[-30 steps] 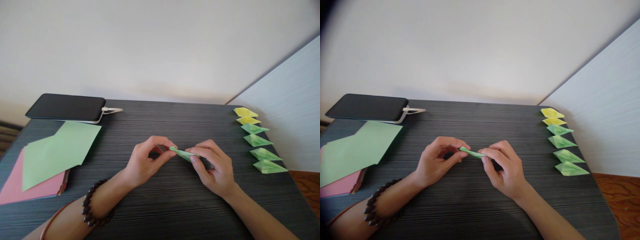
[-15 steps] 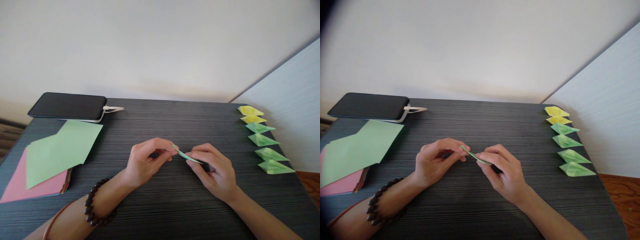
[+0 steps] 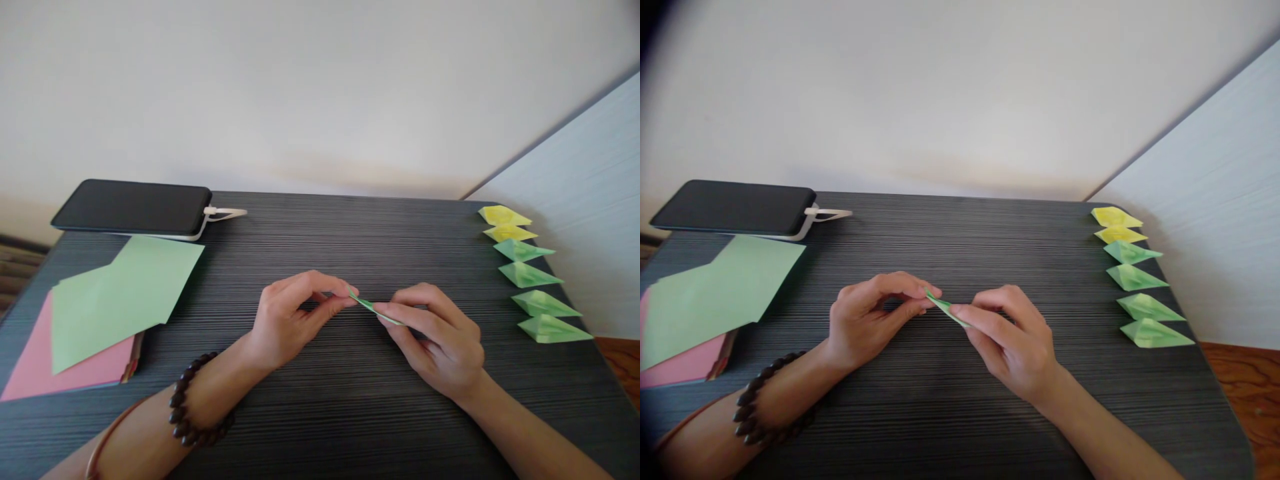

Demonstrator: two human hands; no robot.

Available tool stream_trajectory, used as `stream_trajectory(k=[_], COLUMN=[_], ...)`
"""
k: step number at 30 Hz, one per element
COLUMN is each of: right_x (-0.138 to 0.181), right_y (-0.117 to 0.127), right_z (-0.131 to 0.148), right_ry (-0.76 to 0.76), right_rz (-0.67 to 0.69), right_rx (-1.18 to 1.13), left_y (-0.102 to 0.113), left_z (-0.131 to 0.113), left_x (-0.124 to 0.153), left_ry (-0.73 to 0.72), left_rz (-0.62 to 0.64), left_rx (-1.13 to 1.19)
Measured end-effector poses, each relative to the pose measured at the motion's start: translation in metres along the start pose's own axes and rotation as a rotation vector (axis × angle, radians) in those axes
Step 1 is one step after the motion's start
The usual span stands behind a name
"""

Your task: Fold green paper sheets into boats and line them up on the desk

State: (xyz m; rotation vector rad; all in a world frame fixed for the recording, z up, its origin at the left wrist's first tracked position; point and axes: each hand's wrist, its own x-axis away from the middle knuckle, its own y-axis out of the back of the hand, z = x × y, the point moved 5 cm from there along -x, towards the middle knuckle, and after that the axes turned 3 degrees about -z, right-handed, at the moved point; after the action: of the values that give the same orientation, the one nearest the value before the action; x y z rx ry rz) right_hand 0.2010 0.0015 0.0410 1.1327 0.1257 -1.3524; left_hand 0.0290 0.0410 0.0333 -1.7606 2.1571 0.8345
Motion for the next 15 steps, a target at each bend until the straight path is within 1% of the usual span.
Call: stream_trajectory(k=[3,7,11,15], right_x=[-0.001,-0.002,-0.003,-0.003], right_y=[0.003,0.005,0.004,0.003], right_z=[-0.001,-0.004,-0.005,-0.005], right_ry=[0.014,0.028,0.036,0.026], right_rz=[0.0,0.069,0.127,0.095], right_rx=[0.055,0.145,0.194,0.175], left_y=[-0.001,-0.004,-0.006,-0.008], left_z=[0.002,0.009,0.012,0.01], left_x=[-0.001,-0.001,0.0,0.0], left_ry=[0.005,0.054,0.054,0.033], left_rz=[0.064,0.155,0.19,0.224], left_rx=[-0.031,-0.118,-0.178,-0.163])
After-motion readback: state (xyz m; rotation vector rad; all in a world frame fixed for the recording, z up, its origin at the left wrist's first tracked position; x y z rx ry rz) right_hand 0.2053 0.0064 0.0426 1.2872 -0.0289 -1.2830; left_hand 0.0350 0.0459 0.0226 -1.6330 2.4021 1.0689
